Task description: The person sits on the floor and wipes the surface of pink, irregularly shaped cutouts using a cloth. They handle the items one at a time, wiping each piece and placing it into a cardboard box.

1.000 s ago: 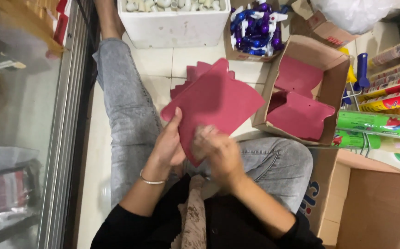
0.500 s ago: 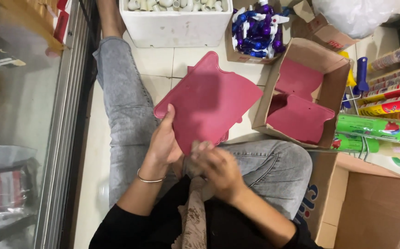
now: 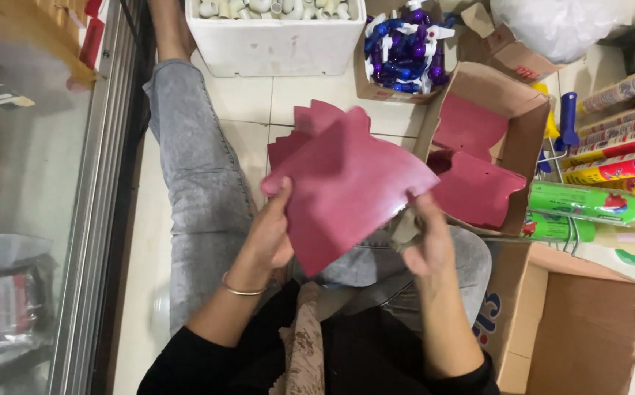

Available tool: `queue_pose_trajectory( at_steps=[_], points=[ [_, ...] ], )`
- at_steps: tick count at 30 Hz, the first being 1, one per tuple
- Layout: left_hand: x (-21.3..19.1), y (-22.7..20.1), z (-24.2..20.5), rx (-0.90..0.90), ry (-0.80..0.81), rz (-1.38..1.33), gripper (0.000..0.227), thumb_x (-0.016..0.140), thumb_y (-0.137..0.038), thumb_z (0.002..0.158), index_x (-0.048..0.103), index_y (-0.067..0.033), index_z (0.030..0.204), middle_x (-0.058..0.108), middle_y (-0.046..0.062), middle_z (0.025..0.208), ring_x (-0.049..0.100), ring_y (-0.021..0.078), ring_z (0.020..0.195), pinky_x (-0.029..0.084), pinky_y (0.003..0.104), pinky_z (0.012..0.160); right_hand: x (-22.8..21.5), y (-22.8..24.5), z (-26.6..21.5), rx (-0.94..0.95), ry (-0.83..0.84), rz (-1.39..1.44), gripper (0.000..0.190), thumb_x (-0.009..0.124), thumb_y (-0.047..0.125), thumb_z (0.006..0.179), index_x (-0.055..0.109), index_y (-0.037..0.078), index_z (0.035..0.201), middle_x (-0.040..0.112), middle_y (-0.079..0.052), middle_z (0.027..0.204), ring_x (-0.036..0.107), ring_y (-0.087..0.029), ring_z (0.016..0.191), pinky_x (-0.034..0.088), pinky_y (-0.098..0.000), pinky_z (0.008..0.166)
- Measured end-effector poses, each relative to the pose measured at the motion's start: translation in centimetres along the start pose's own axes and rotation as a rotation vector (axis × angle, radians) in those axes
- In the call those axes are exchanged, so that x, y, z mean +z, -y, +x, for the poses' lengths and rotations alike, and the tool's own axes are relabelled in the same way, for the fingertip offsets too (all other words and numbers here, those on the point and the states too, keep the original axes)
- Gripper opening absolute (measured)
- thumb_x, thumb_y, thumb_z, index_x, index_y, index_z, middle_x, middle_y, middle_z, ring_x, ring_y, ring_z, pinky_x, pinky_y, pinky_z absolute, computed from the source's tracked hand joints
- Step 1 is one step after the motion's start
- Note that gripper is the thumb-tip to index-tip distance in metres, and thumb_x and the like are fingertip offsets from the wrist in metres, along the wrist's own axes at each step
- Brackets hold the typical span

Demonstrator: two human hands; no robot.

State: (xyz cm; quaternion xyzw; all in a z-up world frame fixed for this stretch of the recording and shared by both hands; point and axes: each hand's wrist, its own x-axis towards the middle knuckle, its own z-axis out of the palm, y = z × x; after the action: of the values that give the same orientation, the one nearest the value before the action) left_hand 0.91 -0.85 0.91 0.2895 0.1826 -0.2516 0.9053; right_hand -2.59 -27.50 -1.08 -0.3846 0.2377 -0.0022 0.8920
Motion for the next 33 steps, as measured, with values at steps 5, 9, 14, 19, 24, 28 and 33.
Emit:
queue_pose_trajectory(
  at_steps=[5,9,14,19,24,28,33],
  points=[
    [1.5,1.0,-0.2,-0.075,-0.098,0.237,0.076,0.055,-0.053,0.097,0.043,0.0050,0.145,0.052,0.029,0.141,0.056,0.0428,0.125,0.050,0.057,0.099,5.4,1.8,-2.9,-0.491,-0.222,-0.566,0.019,0.083,0.005,0.083,0.069,0.007,0.095,0.070,-0.009,0.072,0.067,-0.019,0.057,0.051,-0.0314,0.051],
    [4.4,-0.4,-2.4,-0.082,0.027,0.230,0.094,0.048,-0.066,0.093,0.035,0.0086,0.148,0.051,0.031,0.137,0.055,0.0486,0.127,0.050,0.057,0.098,10.3,2.5,-5.2,-1.294,0.221,-1.168,0.036,0.074,-0.013,0.072,0.077,0.004,0.103,0.073,-0.015,0.105,0.070,-0.037,0.097,0.055,-0.0467,0.090],
    [2.2,-0.4,-1.7,-0.052,0.043,0.091,0.055,0.055,-0.045,0.100,0.059,0.0029,0.128,0.067,0.019,0.110,0.071,0.0341,0.093,0.061,0.047,0.074,10.5,-0.5,-5.8,-1.378,0.572,-1.484,0.027,0.071,0.014,0.091,0.075,0.012,0.118,0.071,-0.014,0.117,0.067,-0.037,0.102,0.053,-0.0495,0.086],
    [-1.5,0.2,0.3,-0.010,-0.022,0.081,0.043,0.053,-0.036,0.102,0.062,-0.0001,0.125,0.070,0.023,0.111,0.072,0.0373,0.092,0.058,0.053,0.080,12.6,0.9,-8.2,-1.046,0.920,-1.375,0.031,0.077,0.010,0.082,0.074,0.008,0.113,0.070,-0.017,0.114,0.066,-0.041,0.100,0.054,-0.0533,0.083],
    [11.0,-4.6,-7.6,0.133,-0.097,0.633,0.088,0.029,-0.061,0.101,0.030,0.0104,0.151,0.031,0.033,0.158,0.030,0.0446,0.147,0.016,0.059,0.120,13.0,1.6,-7.1,-0.998,0.503,-1.165,0.042,0.064,0.022,0.099,0.063,0.003,0.137,0.056,-0.020,0.131,0.055,-0.042,0.119,0.044,-0.0525,0.103],
    [6.3,-1.2,-5.3,0.341,0.067,0.881,0.079,0.018,-0.054,0.107,0.030,0.0110,0.151,0.026,0.034,0.158,0.022,0.0451,0.147,0.007,0.057,0.123,13.2,-1.0,-4.3,-1.319,0.512,-1.520,0.041,0.047,0.025,0.107,0.060,0.010,0.143,0.053,-0.017,0.146,0.050,-0.041,0.132,0.041,-0.0531,0.107],
    [-4.4,4.1,-0.5,0.376,0.123,0.809,0.053,0.035,-0.039,0.110,0.068,-0.0003,0.122,0.066,0.020,0.116,0.058,0.0344,0.119,0.034,0.053,0.113,12.2,2.6,-0.8,-1.353,0.265,-1.440,0.023,0.047,0.013,0.108,0.063,-0.002,0.115,0.055,-0.025,0.119,0.050,-0.050,0.112,0.039,-0.0579,0.099]
  ],
)
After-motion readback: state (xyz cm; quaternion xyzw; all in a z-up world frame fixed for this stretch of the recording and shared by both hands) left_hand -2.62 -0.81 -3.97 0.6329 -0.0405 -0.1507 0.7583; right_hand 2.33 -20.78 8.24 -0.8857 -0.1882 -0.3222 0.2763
